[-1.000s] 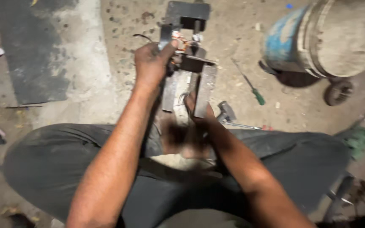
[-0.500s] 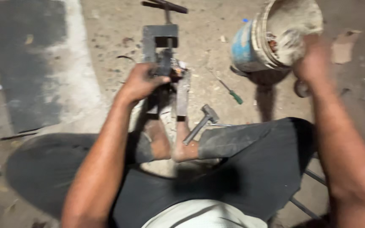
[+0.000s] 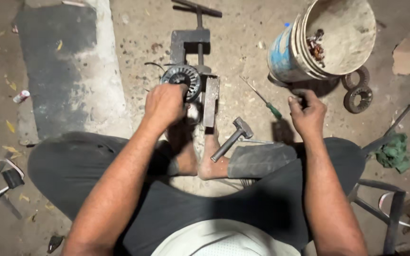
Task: The person uses a hammer to repeatedly strike a motor stator clamped in a bench vise, dislodging copper windings and debris. The person removes the stator from the vise, inspects the damaged windings, and places the debris into a nearby bucket.
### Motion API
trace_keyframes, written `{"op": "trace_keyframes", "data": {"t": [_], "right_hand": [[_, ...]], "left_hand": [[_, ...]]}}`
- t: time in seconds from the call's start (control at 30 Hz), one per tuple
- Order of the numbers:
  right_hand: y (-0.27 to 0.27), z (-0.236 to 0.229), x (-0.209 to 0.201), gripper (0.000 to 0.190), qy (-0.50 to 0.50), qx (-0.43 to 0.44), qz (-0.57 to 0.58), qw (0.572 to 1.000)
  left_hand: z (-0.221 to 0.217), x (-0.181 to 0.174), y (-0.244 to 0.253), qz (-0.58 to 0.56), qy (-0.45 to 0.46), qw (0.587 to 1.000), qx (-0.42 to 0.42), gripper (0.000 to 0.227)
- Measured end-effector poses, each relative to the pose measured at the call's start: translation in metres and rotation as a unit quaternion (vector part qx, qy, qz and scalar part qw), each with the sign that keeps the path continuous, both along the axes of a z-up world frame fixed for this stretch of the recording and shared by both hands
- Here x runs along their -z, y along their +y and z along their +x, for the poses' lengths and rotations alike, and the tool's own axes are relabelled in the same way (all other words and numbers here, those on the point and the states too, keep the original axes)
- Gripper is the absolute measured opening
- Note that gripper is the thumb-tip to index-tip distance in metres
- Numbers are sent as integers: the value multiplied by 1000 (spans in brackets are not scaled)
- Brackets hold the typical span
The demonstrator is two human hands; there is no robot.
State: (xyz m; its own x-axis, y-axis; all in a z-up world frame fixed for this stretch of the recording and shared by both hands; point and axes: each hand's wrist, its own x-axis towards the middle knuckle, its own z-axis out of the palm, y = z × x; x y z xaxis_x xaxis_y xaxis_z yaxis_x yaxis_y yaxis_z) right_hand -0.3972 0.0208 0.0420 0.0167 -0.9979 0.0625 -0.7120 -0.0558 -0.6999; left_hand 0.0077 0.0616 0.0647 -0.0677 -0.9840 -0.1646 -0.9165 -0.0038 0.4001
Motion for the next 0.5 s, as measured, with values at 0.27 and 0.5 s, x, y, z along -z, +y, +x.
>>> {"op": "trace_keyframes", "data": {"t": [0.27,0.5], "right_hand": [[-13,6,40,25,80,-57,60,993],[-4,6,54,28,124,-95,115,981]], "left_hand": [[-53,59,8,-3,-36,999,-2,11],[-43,48,-10,54,82,994,-57,29]]}}
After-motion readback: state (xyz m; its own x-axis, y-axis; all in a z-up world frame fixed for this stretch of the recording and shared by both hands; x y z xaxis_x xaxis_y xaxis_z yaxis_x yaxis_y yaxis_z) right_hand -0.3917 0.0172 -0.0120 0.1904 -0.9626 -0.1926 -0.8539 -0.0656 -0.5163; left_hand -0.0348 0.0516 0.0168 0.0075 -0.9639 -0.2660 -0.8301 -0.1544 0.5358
